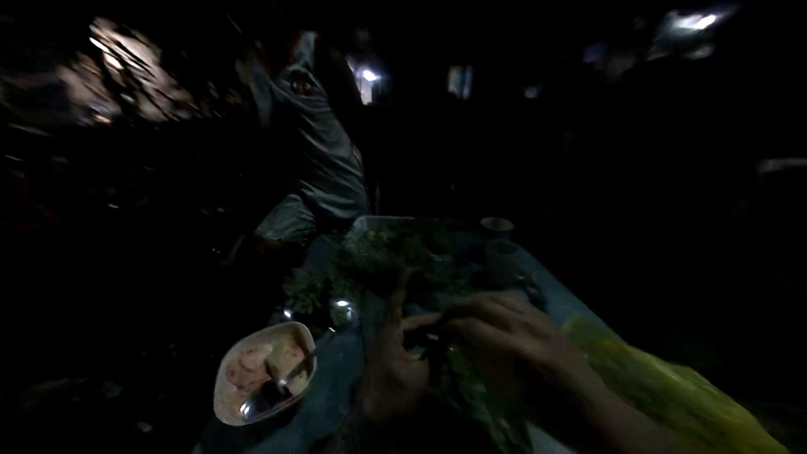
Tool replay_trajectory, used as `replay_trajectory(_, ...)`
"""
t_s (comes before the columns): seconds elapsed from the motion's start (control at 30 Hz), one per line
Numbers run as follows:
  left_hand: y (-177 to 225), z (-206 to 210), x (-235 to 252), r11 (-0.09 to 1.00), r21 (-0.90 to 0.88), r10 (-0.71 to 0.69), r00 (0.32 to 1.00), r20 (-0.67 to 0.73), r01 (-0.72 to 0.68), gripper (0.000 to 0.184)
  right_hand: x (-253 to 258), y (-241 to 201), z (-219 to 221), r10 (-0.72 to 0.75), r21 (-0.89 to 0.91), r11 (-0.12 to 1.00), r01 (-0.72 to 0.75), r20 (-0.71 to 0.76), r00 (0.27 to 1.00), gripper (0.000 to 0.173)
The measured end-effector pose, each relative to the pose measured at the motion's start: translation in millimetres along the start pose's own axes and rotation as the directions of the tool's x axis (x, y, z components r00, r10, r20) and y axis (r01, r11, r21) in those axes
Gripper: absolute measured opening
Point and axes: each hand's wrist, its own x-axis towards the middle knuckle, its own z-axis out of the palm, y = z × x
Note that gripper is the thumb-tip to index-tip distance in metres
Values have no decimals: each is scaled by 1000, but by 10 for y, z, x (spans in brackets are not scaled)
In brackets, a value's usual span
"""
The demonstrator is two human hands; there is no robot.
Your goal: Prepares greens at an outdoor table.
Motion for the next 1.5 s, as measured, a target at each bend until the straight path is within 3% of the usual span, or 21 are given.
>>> replay_trajectory(0.13,-14,-56,65,987,-158,19,995,-97,-34,85,64,-64,55,-42,-90,995,32,-107,993,13)
replay_trajectory(0.23,2,-107,96,992,-74,-111,987,-119,102,62,102,-114,87,-53,-113,993,45,-71,996,12)
replay_trajectory(0.33,2,-167,107,959,-134,-248,969,23,249,37,121,-170,152,-36,-99,995,34,-21,999,14)
replay_trajectory(0.47,22,-212,102,882,-349,-274,948,164,315,32,98,-242,125,137,56,989,-136,-27,990,16)
replay_trajectory(0.6,63,-208,79,822,-406,-366,917,158,398,26,50,-261,107,280,213,937,-275,8,960,19)
replay_trajectory(0.7,75,-181,102,844,-380,-369,924,103,379,22,55,-238,117,322,302,901,-311,15,947,20)
replay_trajectory(0.8,118,-196,95,866,-343,-364,929,65,364,23,0,-276,172,463,522,735,-434,82,883,20)
replay_trajectory(0.9,30,-178,115,860,-376,-352,934,52,345,16,3,-270,161,633,754,370,-544,224,741,26)
replay_trajectory(1.03,15,-122,107,883,-335,-345,938,6,327,20,10,-194,127,704,775,23,-632,436,561,30)
replay_trajectory(1.1,37,-106,103,896,-319,-331,943,-18,309,25,37,-205,132,721,747,-27,-664,475,505,24)
replay_trajectory(1.33,-26,-100,100,945,-194,-287,952,-110,263,35,61,-241,151,727,727,-127,-675,531,435,16)
replay_trajectory(1.5,-32,-102,91,955,-166,-264,959,-104,245,32,85,-238,167,713,708,-129,-694,553,431,12)
